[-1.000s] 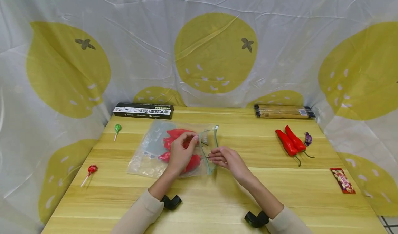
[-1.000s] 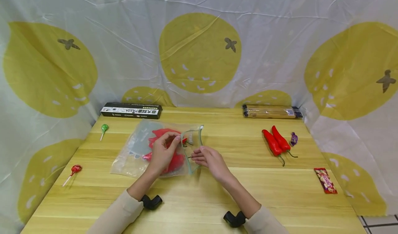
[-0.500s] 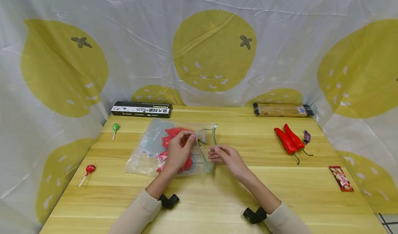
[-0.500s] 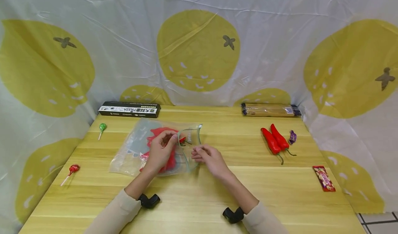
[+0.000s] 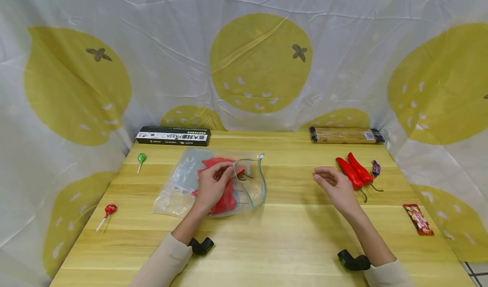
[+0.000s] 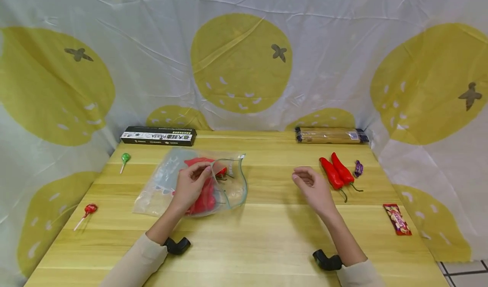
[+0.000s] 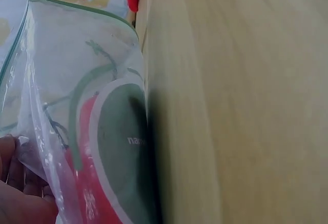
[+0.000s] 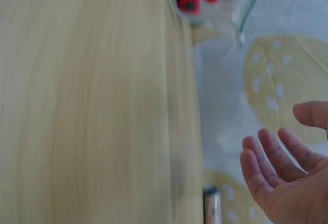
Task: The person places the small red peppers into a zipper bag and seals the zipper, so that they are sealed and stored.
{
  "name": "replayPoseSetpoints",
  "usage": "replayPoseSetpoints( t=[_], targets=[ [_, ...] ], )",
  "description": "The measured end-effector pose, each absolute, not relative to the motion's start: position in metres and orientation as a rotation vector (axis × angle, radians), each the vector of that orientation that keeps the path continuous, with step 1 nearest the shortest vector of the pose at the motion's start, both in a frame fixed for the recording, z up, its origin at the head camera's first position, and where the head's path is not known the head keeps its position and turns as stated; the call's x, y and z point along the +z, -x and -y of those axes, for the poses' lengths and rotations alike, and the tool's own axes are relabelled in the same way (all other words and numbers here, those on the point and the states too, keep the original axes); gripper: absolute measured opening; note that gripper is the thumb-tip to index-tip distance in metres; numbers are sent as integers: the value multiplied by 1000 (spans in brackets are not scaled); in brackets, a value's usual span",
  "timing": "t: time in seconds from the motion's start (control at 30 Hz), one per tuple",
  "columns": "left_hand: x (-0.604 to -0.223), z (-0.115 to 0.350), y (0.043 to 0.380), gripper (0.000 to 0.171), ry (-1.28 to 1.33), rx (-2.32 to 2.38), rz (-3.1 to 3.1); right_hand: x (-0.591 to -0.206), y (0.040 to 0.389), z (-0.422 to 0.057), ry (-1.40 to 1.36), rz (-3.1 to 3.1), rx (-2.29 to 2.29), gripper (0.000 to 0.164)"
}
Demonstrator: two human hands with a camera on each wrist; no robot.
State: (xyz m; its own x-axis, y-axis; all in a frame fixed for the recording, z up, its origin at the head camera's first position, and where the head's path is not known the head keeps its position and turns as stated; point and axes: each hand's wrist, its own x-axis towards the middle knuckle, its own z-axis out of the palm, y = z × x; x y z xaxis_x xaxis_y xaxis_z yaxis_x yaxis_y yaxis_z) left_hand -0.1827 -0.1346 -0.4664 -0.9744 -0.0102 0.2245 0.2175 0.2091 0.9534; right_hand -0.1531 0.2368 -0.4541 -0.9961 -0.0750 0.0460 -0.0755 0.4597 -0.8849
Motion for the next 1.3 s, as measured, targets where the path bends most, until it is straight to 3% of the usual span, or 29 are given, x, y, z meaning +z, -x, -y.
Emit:
replayPoseSetpoints(
  t=[0.3, 0.53, 0.97, 1.3],
  targets=[
    [-466, 140, 184, 22, 211, -2023, 2227, -453, 154, -303, 127, 2713, 1166, 51],
    [-441, 140, 173, 22, 206, -1969, 2273, -456, 157, -327, 224, 2777, 1009, 54],
    [-441, 137, 171, 22, 196, -1950, 2328, -469, 163, -332, 191, 2969, 899, 60],
    [-439, 135, 172, 22, 214, -1959, 2295, -460, 155, -297, 150, 2724, 1187, 43]
  ],
)
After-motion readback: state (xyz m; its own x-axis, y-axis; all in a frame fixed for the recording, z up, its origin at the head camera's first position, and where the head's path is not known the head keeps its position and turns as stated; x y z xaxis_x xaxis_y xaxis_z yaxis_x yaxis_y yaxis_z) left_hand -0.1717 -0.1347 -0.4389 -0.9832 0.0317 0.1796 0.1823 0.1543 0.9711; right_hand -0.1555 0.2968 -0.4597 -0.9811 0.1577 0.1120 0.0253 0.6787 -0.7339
